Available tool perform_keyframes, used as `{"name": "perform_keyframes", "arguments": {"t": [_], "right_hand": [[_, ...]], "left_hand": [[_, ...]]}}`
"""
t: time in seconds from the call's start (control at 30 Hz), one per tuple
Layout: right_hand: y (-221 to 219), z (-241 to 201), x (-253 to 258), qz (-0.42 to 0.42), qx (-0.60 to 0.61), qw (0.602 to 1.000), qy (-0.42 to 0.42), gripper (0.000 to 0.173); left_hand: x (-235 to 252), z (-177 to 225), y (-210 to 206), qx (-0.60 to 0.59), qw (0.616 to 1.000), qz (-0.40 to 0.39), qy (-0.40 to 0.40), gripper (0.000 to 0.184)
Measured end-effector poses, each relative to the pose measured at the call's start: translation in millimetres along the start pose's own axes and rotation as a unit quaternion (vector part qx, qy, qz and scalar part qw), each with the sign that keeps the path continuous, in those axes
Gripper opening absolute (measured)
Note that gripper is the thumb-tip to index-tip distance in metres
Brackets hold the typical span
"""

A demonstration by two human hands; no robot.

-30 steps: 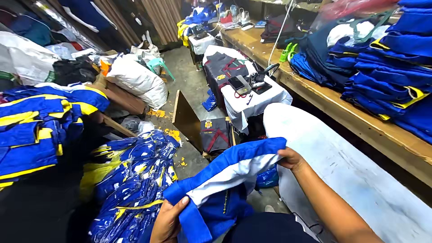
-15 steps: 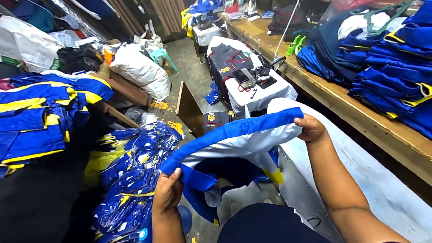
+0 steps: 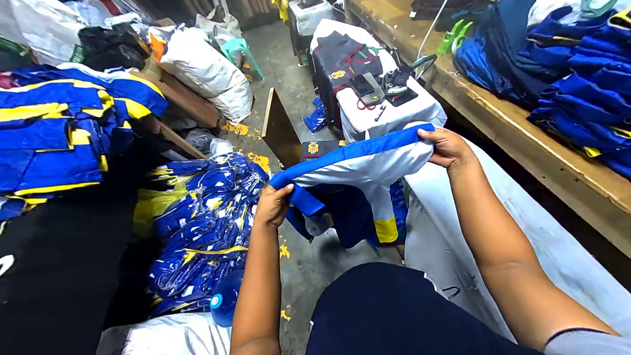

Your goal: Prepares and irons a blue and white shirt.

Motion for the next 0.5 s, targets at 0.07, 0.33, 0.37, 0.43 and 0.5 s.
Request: {"name": "perform_keyframes", "arguments": {"t": [0.07,0.33,0.37,0.43,0.5], "right_hand": [[0,1,-2,-0.004,0.005,1.000,0.000,0.017],[-22,-60,-43,-0.038,-0.115,0.981,0.154,0.015],[-23,-63,-52,-0.052,-0.129,0.976,0.165,0.014],[-21,-55,-62,-0.071,-0.186,0.970,0.142,0.017],[-14,-37,-60,-0.078,-0.229,0.965,0.097,0.017]], "left_hand": [[1,-1,1,0.001,1.000,-0.002,-0.004,0.028],[-52,8,-11,-0.135,0.989,-0.032,-0.049,0.015],[-56,-2,-9,-0.197,0.980,-0.027,-0.018,0.015],[-51,-31,0,-0.232,0.972,-0.004,0.043,0.019],[-42,-52,7,-0.189,0.978,0.025,0.084,0.019]]}}
Point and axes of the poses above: each hand's wrist, its own x-axis towards the middle knuckle, its own y-axis out of the back of the hand, z = x × y, the point moved 6 cm from there along x, towards the middle knuckle, and after that the axes turned 12 degrees about y, right-handed, at the moved point
